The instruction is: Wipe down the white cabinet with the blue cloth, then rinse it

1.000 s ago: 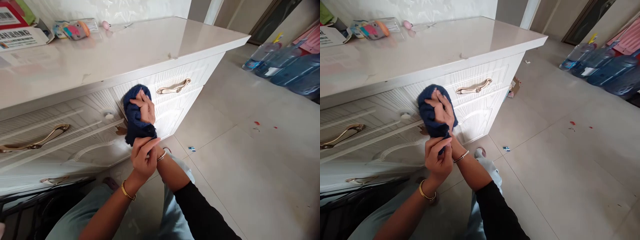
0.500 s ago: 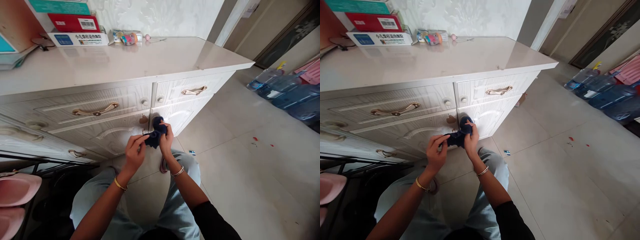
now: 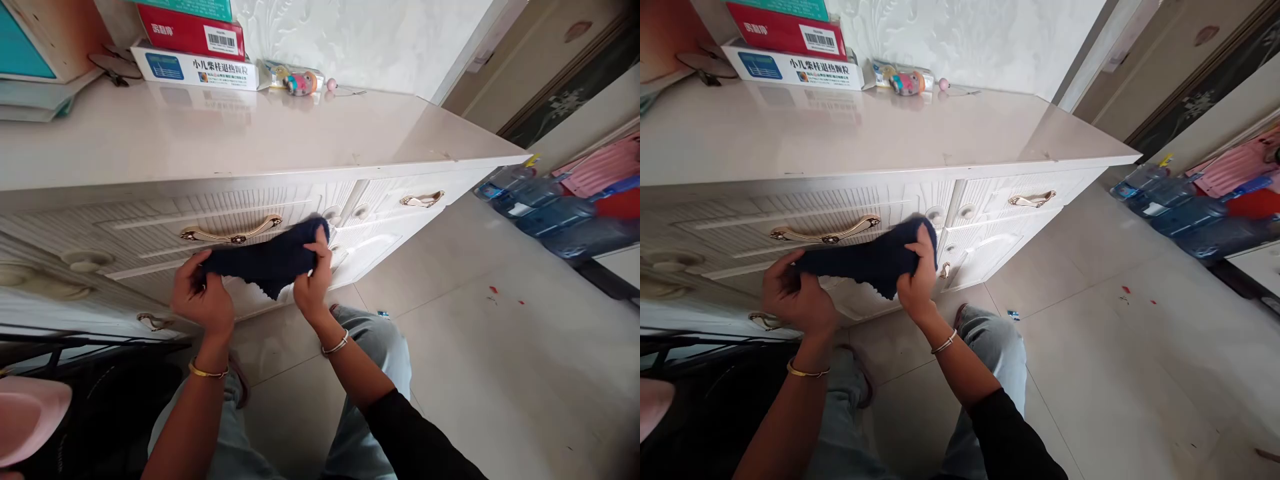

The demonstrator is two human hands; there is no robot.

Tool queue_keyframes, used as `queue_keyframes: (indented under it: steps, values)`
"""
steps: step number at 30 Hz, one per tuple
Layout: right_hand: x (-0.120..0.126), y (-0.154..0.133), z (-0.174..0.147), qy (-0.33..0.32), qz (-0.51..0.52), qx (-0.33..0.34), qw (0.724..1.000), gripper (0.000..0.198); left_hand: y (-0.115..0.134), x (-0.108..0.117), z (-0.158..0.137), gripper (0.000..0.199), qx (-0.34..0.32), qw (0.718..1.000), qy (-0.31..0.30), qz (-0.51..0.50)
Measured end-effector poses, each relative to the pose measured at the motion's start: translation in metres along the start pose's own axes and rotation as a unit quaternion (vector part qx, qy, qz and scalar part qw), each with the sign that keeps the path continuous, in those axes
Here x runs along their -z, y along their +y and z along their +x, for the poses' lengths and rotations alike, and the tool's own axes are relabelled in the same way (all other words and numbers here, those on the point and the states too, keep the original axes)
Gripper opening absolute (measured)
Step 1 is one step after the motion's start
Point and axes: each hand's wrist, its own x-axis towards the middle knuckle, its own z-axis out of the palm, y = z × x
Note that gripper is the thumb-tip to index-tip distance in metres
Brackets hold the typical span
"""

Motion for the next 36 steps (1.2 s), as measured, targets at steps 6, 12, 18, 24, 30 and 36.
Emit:
queue_keyframes:
  steps: [6, 12, 18, 24, 30, 36]
  values:
    - [-0.028, 0.013, 0.020, 0.027, -0.119, 0.110, 0.986, 0.039, -0.017, -0.014, -0.010, 0.029, 0.013, 0.998, 0.002, -0.069]
    - [-0.028, 0.017, 0.018, 0.014, -0.109, 0.118, 0.987, 0.033, -0.009, -0.025, -0.009, 0.021, -0.130, 0.991, -0.026, -0.035]
    - [-0.027, 0.016, 0.010, 0.013, -0.100, 0.110, 0.989, 0.031, -0.016, -0.023, -0.012, 0.035, -0.169, 0.983, -0.064, 0.016]
    - [-0.029, 0.010, 0.006, 0.020, -0.096, 0.087, 0.991, 0.033, -0.010, -0.019, -0.012, 0.041, -0.145, 0.987, -0.024, 0.061]
    - [-0.029, 0.012, 0.010, 0.008, -0.078, 0.091, 0.993, 0.039, -0.025, -0.013, -0.017, 0.053, -0.200, 0.975, -0.073, 0.066]
    - [-0.028, -0.003, 0.044, 0.063, -0.073, 0.127, 0.987, 0.021, -0.042, -0.003, -0.030, 0.079, -0.202, 0.951, -0.136, 0.192]
